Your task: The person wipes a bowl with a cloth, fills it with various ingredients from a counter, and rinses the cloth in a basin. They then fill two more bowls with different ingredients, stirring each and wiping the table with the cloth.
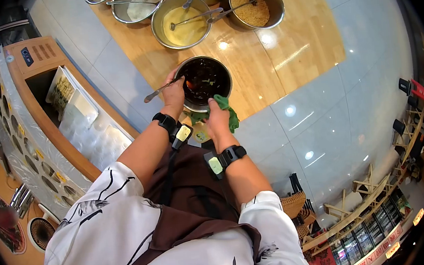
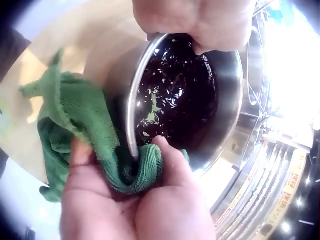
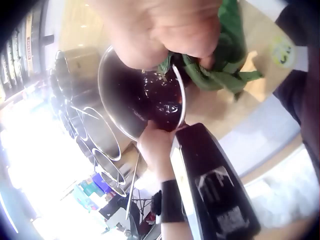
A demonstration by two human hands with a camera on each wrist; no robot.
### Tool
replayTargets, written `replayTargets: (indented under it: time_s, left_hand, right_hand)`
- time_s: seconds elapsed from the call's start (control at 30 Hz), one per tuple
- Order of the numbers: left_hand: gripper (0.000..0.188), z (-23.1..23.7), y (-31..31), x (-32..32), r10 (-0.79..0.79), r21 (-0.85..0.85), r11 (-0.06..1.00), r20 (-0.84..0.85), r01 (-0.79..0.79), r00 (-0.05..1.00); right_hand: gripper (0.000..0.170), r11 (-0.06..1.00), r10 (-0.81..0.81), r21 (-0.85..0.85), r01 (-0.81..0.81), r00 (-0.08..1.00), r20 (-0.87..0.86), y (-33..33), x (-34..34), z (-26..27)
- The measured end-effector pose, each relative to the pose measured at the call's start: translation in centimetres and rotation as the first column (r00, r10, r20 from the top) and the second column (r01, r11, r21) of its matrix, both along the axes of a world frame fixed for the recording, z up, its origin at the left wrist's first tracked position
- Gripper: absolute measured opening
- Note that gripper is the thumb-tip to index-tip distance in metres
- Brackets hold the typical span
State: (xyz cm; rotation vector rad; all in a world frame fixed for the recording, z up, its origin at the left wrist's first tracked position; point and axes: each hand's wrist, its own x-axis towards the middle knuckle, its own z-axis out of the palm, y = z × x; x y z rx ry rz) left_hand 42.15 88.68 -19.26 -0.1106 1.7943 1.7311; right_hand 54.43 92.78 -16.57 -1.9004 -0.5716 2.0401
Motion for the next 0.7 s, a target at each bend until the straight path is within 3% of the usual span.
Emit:
replayTargets:
  time_s: [0.03, 0.1, 0.2, 0.27, 0.3, 0.37, 0.4, 0.43, 0.47, 0.5, 0.53, 0.57, 0.63, 0.67, 0.7]
  left_hand:
    - [0.035, -0.2, -0.1, -0.1, -0.027, -0.018, 0.999, -0.021, 0.026, 0.999]
    - [0.045, -0.9, -0.8, -0.3, -0.095, -0.054, 0.994, -0.024, 0.094, 0.995]
    - [0.071, 0.2, -2.1, -0.5, -0.251, -0.172, 0.955, -0.046, 0.24, 0.967]
    - [0.099, 2.0, -2.9, -1.1, -0.417, -0.225, 0.884, 0.021, 0.41, 0.909]
    - [0.099, 2.7, -3.3, -1.2, -0.422, -0.229, 0.881, 0.011, 0.414, 0.906]
    - [0.099, 3.9, -4.1, -1.3, -0.472, -0.185, 0.85, 0.147, 0.493, 0.869]
    - [0.093, 0.3, -5.6, -0.9, -0.487, -0.15, 0.857, 0.071, 0.492, 0.87]
    - [0.093, 2.2, -5.5, -1.1, -0.491, -0.16, 0.855, 0.06, 0.494, 0.869]
    - [0.088, 4.1, -5.6, -1.1, -0.508, 0.019, 0.86, 0.14, 0.51, 0.85]
    - [0.083, 5.8, -5.4, -0.9, -0.534, 0.201, 0.843, 0.211, 0.498, 0.819]
    - [0.072, 6.8, -5.3, -0.4, -0.486, 0.178, 0.873, 0.222, 0.455, 0.846]
    - [0.072, 7.2, -5.5, -0.2, -0.488, 0.175, 0.871, 0.21, 0.459, 0.847]
    - [0.067, 6.8, -6.1, 0.4, -0.504, 0.06, 0.863, 0.188, 0.502, 0.843]
    - [0.067, 6.4, -6.2, 0.7, -0.507, 0.057, 0.861, 0.18, 0.506, 0.843]
    - [0.066, 6.1, -6.2, 0.9, -0.54, 0.0, 0.84, 0.089, 0.542, 0.837]
  right_hand:
    - [0.02, 0.991, -0.067, -0.123, 0.055, 0.994, -0.09, -0.3, -0.1, 1.4]
    - [0.024, 0.991, -0.045, -0.13, 0.028, 0.99, -0.132, -0.2, 0.9, 1.5]
    - [0.034, 0.943, 0.319, 0.1, -0.317, 0.948, -0.004, 1.7, 2.6, 2.2]
    - [0.035, 0.906, 0.39, 0.153, -0.395, 0.919, 0.063, 3.4, 3.6, 2.7]
    - [0.036, 0.884, 0.416, 0.189, -0.427, 0.904, 0.097, 4.4, 3.6, 3.8]
    - [0.045, 0.741, 0.533, 0.342, -0.578, 0.816, 0.225, 6.1, 4.3, 3.6]
    - [0.053, 0.701, 0.54, 0.449, -0.554, 0.824, 0.173, 6.5, 4.3, 3.9]
    - [0.053, 0.705, 0.537, 0.455, -0.544, 0.828, 0.159, 6.6, 4.7, 3.3]
    - [0.054, 0.454, 0.465, 0.581, -0.675, 0.736, 0.492, 6.6, 5.0, 2.2]
    - [0.055, 0.17, 0.26, 0.581, -0.796, 0.605, 0.752, 6.7, 4.5, 2.8]
    - [0.056, 0.009, 0.185, 0.521, -0.853, 0.514, 0.838, 6.7, 4.8, 3.7]
    - [0.056, 0.01, 0.181, 0.532, -0.847, 0.524, 0.832, 6.4, 4.8, 4.4]
    - [0.048, 0.255, 0.658, 0.524, -0.812, 0.543, 0.521, 4.9, 3.5, 6.6]
    - [0.043, 0.506, 0.776, 0.362, -0.783, 0.596, 0.206, 3.7, 2.4, 7.5]
    - [0.04, 0.662, 0.749, 0.114, -0.741, 0.65, -0.13, 2.5, 1.2, 8.4]
